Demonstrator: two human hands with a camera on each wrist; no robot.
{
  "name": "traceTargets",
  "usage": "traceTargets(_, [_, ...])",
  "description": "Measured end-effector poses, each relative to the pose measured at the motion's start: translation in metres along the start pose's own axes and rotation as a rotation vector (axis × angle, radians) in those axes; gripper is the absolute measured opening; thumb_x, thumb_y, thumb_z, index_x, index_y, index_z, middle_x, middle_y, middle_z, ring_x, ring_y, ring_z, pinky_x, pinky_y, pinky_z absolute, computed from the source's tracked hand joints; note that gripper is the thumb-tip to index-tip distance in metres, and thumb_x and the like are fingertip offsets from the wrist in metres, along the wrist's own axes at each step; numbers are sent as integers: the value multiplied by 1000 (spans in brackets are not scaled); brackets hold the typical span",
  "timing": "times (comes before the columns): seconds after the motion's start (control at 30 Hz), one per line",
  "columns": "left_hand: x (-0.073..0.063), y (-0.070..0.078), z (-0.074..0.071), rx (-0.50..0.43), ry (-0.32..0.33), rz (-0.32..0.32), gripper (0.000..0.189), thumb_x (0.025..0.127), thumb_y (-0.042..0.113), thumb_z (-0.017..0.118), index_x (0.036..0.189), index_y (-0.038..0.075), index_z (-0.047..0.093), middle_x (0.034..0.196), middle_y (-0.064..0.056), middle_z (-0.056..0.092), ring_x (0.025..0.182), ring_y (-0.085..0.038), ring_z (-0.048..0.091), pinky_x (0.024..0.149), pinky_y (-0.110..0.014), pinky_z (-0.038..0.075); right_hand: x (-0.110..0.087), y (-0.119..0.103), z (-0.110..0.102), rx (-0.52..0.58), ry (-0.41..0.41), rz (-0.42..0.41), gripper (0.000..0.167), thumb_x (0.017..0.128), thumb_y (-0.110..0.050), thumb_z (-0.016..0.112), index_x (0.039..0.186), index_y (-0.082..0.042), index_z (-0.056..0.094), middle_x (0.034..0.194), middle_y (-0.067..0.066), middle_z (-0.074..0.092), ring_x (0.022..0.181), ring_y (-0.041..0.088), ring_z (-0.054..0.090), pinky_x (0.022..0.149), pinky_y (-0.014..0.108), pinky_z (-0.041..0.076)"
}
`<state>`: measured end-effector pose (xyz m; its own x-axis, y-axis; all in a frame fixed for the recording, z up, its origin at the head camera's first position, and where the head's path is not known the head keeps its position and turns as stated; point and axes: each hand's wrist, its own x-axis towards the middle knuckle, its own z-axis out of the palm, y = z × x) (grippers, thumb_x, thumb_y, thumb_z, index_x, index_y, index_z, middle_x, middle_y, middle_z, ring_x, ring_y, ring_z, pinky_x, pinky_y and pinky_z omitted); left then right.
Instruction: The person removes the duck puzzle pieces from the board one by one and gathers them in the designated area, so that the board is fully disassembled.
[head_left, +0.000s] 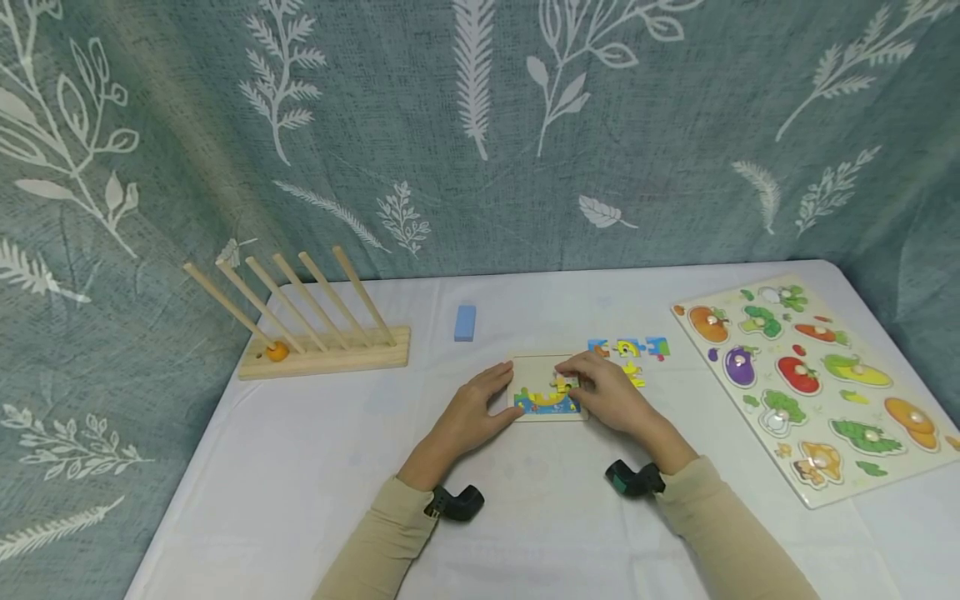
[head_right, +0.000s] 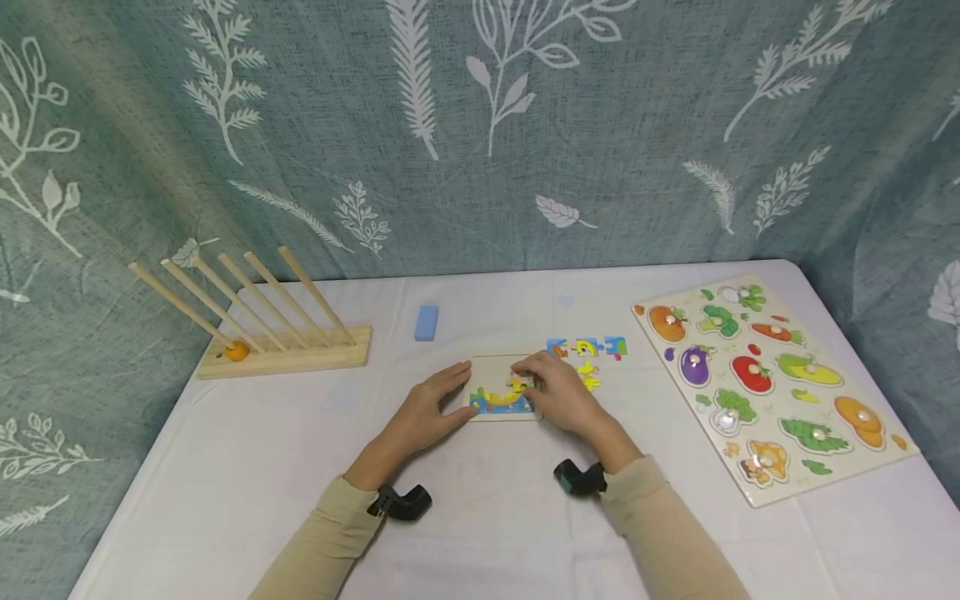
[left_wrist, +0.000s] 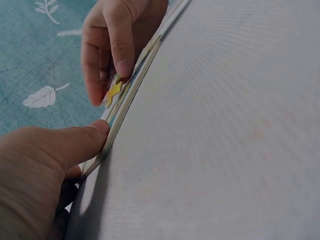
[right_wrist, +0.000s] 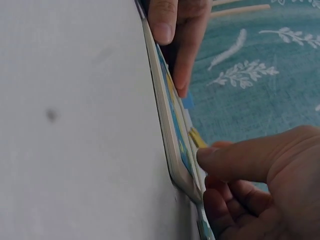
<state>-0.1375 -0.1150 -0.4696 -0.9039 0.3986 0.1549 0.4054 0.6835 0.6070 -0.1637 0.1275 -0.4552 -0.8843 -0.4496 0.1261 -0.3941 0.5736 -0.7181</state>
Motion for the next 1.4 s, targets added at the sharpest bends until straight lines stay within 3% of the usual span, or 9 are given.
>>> traceTargets(0.27, [0, 1, 0, -3, 1, 1, 62, 86, 27, 70, 135, -3, 50, 144, -13, 46, 135, -29, 41, 112, -42, 36, -3, 2, -13, 23, 1, 13, 33, 87, -3, 65, 120, -6, 63, 115, 10, 62, 94, 21, 57, 81, 38, 51])
traceTargets(0.47, [0, 2, 0, 0, 5, 6, 62, 86, 28, 70, 134, -5, 49, 144, -15, 46, 135, -30, 41, 112, -42, 35, -8, 16, -29, 26, 12, 40, 34, 87, -3, 65, 121, -4, 63, 115, 12, 62, 97, 24, 58, 85, 41, 52])
traceTargets(0.67, [0, 1, 0, 7, 11, 16, 63, 85, 28, 71, 134, -5, 50, 143, -15, 46, 134, -30, 42, 113, -42, 35, -24, 34, -50, 35, 40, 98, 35, 87, -1, 63, 122, -2, 62, 118, 15, 61, 109, 31, 58, 94, 48, 50])
traceTargets(0.93, [1, 0, 0, 14, 7, 17, 63, 85, 28, 71, 134, -5, 49, 143, -15, 46, 134, -30, 42, 113, -42, 35, -45, 52, -76, -10, 73, 118, 33, 89, -2, 62, 122, -1, 62, 117, 17, 61, 110, 35, 57, 95, 49, 48])
traceTargets(1.0, [0, 0, 0, 15, 8, 17, 63, 85, 27, 71, 134, -5, 49, 143, -15, 46, 134, -30, 42, 113, -42, 35, -49, 55, -79, -18, 79, 118, 33, 89, -2, 62, 122, -1, 62, 118, 17, 61, 110, 34, 57, 95, 45, 49])
traceTargets(1.2, [0, 0, 0, 3, 15, 18, 62, 85, 27, 71, 134, -5, 50, 143, -15, 47, 134, -31, 42, 112, -43, 35, -57, 64, -83, -39, 84, 132, 34, 88, -3, 63, 122, -3, 62, 118, 14, 62, 107, 23, 56, 88, 12, 44])
traceTargets(1.4, [0, 0, 0, 2, 22, 29, 62, 85, 26, 72, 133, -6, 50, 143, -16, 47, 134, -31, 42, 112, -43, 36, -60, 67, -81, -55, 87, 135, 33, 88, -1, 62, 120, -3, 63, 117, 15, 63, 105, 16, 54, 86, 12, 42])
